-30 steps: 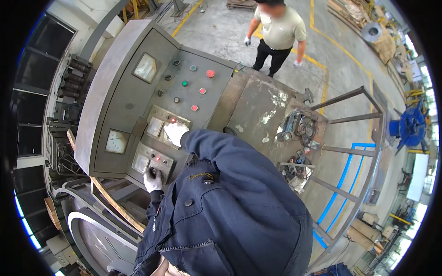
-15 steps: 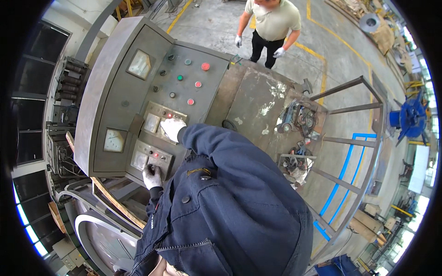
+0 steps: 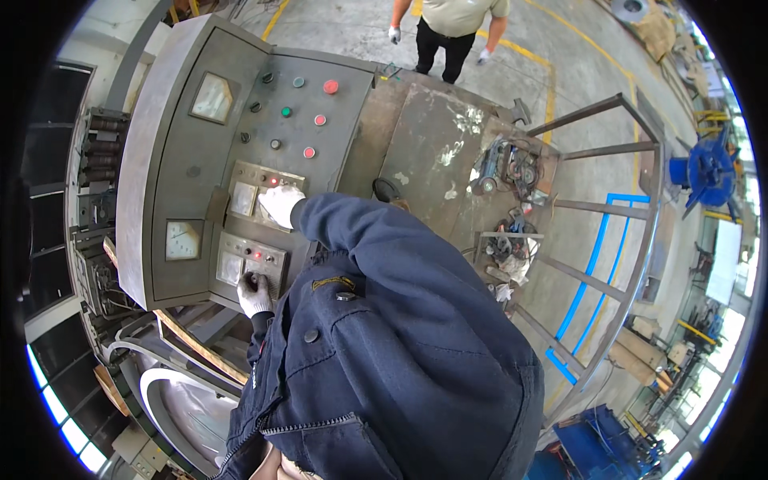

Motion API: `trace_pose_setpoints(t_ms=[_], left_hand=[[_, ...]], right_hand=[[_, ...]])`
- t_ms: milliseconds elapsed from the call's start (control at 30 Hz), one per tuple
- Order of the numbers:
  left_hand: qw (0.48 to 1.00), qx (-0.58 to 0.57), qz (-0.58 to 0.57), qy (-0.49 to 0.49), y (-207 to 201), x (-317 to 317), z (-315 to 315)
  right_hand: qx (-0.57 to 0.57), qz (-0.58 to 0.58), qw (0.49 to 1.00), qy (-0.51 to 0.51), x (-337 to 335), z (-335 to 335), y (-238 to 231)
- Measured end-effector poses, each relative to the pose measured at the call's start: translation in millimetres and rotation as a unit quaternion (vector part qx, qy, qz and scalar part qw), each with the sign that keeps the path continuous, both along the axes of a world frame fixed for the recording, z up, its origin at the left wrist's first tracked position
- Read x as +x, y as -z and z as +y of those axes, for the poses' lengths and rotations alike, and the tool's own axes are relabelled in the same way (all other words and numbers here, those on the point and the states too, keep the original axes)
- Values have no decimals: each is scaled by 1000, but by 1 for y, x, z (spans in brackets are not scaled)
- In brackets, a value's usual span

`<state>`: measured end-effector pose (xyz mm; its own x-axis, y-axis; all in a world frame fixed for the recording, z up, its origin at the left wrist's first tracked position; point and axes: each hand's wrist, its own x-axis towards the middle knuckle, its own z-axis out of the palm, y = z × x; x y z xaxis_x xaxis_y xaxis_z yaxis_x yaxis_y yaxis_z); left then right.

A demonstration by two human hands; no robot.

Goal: Operating a large industrial rotating machine using a console control panel.

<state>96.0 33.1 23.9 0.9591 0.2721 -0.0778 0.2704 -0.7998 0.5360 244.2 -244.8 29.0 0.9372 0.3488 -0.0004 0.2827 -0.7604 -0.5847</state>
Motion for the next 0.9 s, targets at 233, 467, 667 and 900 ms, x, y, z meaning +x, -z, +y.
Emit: trace_pose_setpoints(t_ms=[233, 467, 667, 900], left_hand=[[1000, -2, -10, 11, 8, 3, 5], [999, -31, -1, -8, 16, -8, 13], [999, -20, -36, 33, 12, -2, 11], [998, 11, -67, 15, -25, 1, -24]], right_hand=[[54, 23, 998, 8, -12, -17, -10], [133, 76, 960, 234, -53, -108, -90], [-298, 301, 819, 387, -140, -439, 179], [116, 367, 811, 441, -99, -304, 104]])
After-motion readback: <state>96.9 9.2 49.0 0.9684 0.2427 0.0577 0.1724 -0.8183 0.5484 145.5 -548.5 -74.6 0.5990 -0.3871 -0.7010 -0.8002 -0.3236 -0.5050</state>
